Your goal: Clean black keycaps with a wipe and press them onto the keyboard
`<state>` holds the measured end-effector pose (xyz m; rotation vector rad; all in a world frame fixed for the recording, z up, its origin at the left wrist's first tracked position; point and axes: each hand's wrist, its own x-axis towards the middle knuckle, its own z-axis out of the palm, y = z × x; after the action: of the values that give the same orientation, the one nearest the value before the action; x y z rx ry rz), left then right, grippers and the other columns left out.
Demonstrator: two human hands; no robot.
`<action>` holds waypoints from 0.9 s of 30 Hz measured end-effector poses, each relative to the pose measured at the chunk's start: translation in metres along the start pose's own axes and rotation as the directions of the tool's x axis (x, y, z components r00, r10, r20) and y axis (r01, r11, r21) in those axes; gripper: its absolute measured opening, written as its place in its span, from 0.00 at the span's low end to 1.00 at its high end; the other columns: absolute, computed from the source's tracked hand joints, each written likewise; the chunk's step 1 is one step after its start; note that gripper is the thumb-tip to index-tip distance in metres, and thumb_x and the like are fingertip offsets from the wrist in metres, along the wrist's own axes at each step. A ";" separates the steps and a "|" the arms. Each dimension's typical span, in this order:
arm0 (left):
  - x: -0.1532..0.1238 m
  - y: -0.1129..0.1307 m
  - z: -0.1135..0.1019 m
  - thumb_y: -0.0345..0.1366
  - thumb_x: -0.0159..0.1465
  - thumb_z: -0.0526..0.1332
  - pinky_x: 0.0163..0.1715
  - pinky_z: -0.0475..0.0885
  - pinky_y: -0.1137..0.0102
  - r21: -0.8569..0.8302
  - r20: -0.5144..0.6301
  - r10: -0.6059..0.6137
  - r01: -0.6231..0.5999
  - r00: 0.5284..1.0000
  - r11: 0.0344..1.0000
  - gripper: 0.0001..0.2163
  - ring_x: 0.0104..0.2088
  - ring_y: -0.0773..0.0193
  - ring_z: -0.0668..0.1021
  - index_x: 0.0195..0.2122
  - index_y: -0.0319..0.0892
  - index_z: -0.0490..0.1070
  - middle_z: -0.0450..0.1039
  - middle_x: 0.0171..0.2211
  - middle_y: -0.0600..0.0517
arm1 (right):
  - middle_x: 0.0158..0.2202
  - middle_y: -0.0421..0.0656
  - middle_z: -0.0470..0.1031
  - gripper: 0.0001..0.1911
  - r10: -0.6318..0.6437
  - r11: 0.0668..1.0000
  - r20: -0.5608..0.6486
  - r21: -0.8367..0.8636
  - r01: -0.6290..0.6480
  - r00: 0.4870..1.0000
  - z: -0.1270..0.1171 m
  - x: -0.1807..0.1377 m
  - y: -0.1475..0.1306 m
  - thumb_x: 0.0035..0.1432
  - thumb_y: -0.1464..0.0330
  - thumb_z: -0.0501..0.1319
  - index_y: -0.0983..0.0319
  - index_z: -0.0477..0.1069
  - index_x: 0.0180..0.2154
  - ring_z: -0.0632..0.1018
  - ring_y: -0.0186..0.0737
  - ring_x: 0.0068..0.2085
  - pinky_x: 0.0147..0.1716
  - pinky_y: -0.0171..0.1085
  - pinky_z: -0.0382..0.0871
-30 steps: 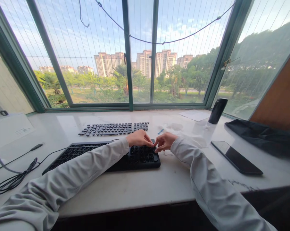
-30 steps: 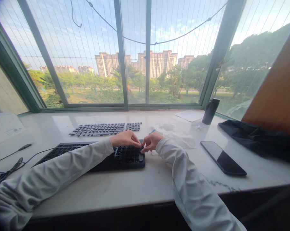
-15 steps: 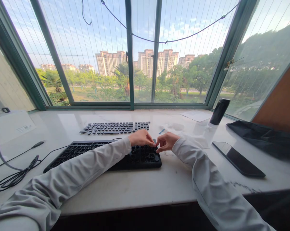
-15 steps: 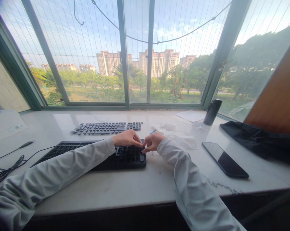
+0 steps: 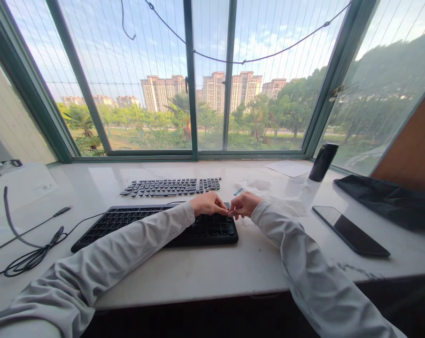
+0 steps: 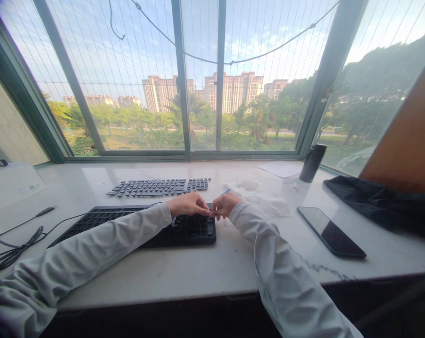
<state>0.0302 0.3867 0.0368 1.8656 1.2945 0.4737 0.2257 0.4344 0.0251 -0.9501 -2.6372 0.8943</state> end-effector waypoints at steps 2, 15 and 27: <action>0.000 0.000 0.001 0.53 0.43 0.69 0.18 0.52 0.73 0.000 0.003 0.003 -0.003 1.000 1.000 0.25 0.19 0.73 0.58 0.33 0.35 0.80 0.63 0.16 0.56 | 0.22 0.42 0.77 0.21 0.019 0.999 0.004 0.031 -0.019 1.000 0.001 0.001 0.001 0.45 0.52 0.67 0.64 0.75 0.28 0.73 0.30 0.20 0.23 0.30 0.66; 0.007 -0.007 0.010 0.49 0.40 0.72 0.19 0.57 0.74 -0.074 -0.045 -0.027 0.024 0.999 0.997 0.22 0.20 0.72 0.63 0.30 0.35 0.79 0.65 0.17 0.57 | 0.24 0.43 0.78 0.26 0.140 0.968 0.077 0.201 -0.153 0.987 0.003 0.010 0.017 0.35 0.49 0.70 0.64 0.72 0.29 0.79 0.38 0.28 0.28 0.34 0.70; 0.004 0.000 0.016 0.37 0.50 0.67 0.19 0.59 0.76 0.044 -0.118 -0.038 0.043 0.992 0.998 0.10 0.18 0.72 0.65 0.30 0.35 0.79 0.63 0.13 0.57 | 0.22 0.44 0.76 0.21 0.397 0.883 -0.024 0.283 -0.375 0.917 0.015 0.003 0.006 0.38 0.58 0.73 0.64 0.74 0.32 0.78 0.40 0.28 0.27 0.34 0.71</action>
<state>0.0428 0.3838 0.0259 1.8694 1.4293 0.5429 0.2205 0.4326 0.0093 -1.4281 -2.2103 1.2371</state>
